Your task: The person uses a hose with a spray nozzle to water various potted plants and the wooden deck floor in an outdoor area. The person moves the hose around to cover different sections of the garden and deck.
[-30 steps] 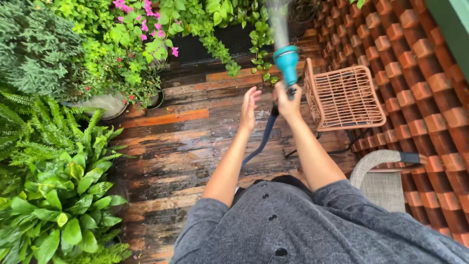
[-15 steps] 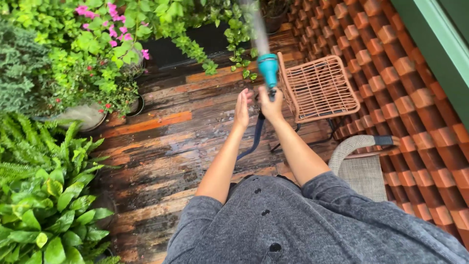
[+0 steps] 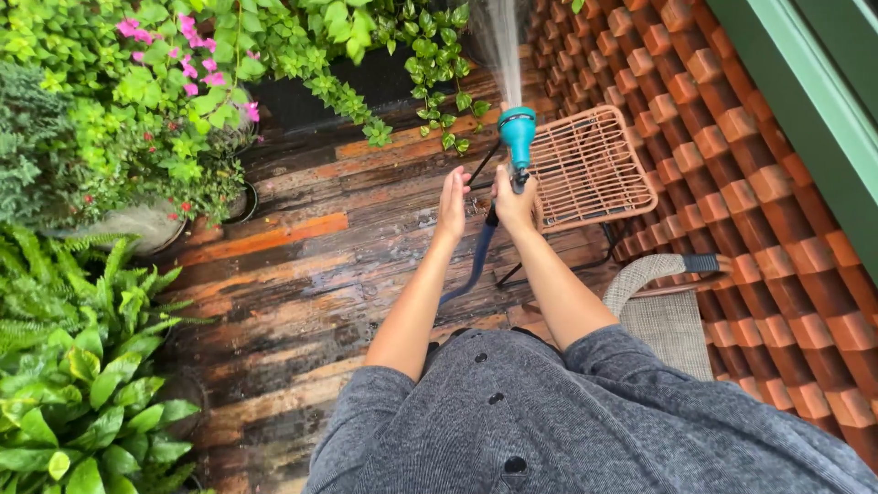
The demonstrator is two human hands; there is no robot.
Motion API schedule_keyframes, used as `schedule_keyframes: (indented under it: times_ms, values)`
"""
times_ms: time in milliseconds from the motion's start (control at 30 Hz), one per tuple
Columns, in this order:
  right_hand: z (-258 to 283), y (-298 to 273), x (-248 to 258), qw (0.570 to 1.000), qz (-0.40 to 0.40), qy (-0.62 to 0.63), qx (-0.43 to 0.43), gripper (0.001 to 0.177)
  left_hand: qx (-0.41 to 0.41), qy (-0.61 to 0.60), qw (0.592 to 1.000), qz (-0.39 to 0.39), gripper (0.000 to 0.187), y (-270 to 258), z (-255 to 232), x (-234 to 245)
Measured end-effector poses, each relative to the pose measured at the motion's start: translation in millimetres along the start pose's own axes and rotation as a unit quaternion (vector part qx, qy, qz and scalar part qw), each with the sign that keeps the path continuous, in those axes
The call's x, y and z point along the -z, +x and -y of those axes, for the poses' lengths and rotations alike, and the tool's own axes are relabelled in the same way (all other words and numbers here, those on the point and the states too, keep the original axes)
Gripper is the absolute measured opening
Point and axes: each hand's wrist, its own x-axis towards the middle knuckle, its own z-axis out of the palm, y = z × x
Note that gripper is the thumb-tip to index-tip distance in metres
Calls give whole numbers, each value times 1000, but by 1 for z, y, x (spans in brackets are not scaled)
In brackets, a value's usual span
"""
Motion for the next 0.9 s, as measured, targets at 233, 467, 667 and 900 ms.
schedule_keyframes:
  times_ms: [233,467,667,900]
  values:
    - [7,2,-4,1000,-11,14,-22,25,-36,-8,999,-16,73,3,10,8]
    - [-6,-14,-53,985,161,-39,-45,28,-27,-16,999,-41,64,-6,31,27]
    - [-32,-44,-126,949,283,-137,-26,32,-30,-26,994,-104,45,-20,33,97]
    - [-16,-86,-211,898,428,-91,50,27,-131,59,971,-191,60,-58,-5,175]
